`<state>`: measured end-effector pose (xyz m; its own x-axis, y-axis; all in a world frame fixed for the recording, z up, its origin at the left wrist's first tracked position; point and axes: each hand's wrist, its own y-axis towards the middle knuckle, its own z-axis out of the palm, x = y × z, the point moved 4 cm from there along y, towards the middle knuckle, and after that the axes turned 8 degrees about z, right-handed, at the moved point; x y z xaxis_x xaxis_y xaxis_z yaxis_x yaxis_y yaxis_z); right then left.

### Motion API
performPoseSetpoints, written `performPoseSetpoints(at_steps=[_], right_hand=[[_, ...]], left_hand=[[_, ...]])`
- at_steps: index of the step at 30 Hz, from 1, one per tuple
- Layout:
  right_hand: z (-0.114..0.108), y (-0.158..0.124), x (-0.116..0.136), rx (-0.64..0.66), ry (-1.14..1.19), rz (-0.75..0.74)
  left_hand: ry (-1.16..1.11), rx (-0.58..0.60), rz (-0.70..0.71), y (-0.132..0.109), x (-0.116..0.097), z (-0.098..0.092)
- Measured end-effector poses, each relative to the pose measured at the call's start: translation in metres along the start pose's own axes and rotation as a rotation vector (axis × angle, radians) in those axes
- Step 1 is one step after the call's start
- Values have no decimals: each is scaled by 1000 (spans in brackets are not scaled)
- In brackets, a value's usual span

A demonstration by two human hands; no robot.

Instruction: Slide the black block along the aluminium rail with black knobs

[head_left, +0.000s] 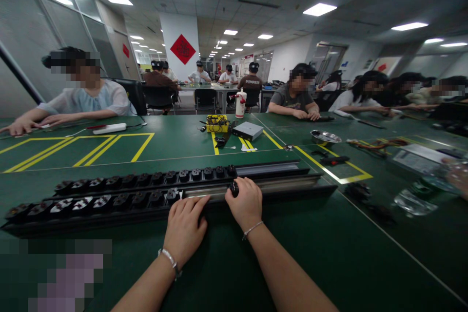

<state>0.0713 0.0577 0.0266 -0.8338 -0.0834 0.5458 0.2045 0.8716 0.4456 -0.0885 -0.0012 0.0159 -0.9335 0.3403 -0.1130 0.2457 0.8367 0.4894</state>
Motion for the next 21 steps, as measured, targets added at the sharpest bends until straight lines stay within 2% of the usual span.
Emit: performPoseSetpoints(at_steps=[21], right_hand=[[-1,0,0,19,4,14]], left_hand=[[8,11,3,0,0,1]])
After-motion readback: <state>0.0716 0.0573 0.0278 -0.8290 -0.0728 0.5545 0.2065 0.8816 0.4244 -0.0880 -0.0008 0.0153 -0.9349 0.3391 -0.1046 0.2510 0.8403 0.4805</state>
